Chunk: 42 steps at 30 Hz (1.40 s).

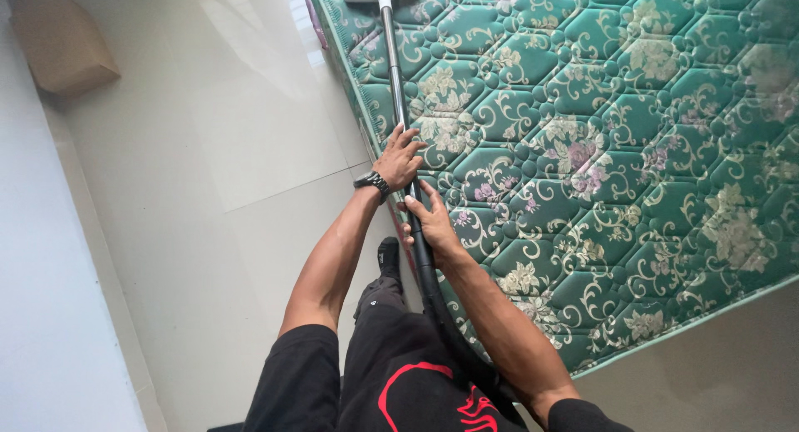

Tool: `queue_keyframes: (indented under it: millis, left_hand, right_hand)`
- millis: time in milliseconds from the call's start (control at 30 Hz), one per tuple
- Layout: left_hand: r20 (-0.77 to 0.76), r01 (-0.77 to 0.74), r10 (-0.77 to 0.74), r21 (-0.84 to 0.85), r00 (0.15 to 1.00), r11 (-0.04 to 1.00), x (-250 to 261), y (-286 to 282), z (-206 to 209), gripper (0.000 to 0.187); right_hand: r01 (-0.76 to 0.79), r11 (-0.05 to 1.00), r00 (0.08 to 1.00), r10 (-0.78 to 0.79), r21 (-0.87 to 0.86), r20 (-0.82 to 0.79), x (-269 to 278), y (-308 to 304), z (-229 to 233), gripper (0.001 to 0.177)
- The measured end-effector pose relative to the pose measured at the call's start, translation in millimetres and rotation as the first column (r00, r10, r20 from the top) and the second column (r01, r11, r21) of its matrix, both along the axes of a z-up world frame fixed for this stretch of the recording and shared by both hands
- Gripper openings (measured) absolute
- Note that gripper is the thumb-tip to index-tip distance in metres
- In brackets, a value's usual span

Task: The person vacuums a mattress using a handheld vacuum cleaner, moving the attachment across the quilted surface.

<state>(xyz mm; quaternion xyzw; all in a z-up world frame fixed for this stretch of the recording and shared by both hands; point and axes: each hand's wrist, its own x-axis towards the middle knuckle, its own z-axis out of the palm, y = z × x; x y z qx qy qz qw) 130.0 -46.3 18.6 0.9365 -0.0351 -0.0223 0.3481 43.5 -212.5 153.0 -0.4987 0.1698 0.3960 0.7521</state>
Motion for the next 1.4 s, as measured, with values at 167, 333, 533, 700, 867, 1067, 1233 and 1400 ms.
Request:
queue_keyframes:
  millis: [167,333,533,700,867,1067,1233,1400]
  left_hand:
    - [-0.040,-0.028,0.026,-0.036,0.999,0.999,23,8,3,0.044]
    - [0.007,-0.010,0.010,-0.039,1.000,0.999,16,-13,-2,0.043]
    - [0.013,0.002,-0.002,-0.026,1.000,1.000,-28,-57,-1,0.041]
    - [0.042,-0.033,0.035,-0.049,0.998,0.998,-83,-112,-13,0.040]
    - [0.061,0.077,-0.085,0.121,0.994,0.990,-136,-164,-20,0.042]
    - [0.037,-0.002,0.000,0.061,0.999,0.998,-174,-198,3,0.045]
    - [-0.053,0.083,-0.074,0.184,0.996,0.979,-172,-198,35,0.039]
    - [-0.010,-0.058,0.057,-0.079,0.998,0.995,-136,-185,34,0.039]
  right_hand:
    - [0.005,0.998,1.000,-0.007,0.067,0.017,21,7,-6,0.069]
    - [0.021,0.997,1.000,-0.020,0.068,-0.024,13,-15,-3,0.065]
    - [0.021,0.998,1.000,-0.021,0.053,0.001,-34,-60,0,0.062]
    - [-0.022,1.000,1.000,0.022,0.003,0.013,-87,-112,0,0.062]
    - [-0.043,0.999,0.999,0.043,0.029,0.008,-138,-173,2,0.063]
    - [-0.046,0.998,0.999,0.047,0.048,-0.016,-167,-205,4,0.065]
    - [-0.026,0.997,0.998,0.029,0.073,-0.049,-160,-206,6,0.066]
    - [-0.029,0.998,0.999,0.031,0.050,-0.034,-127,-191,1,0.066]
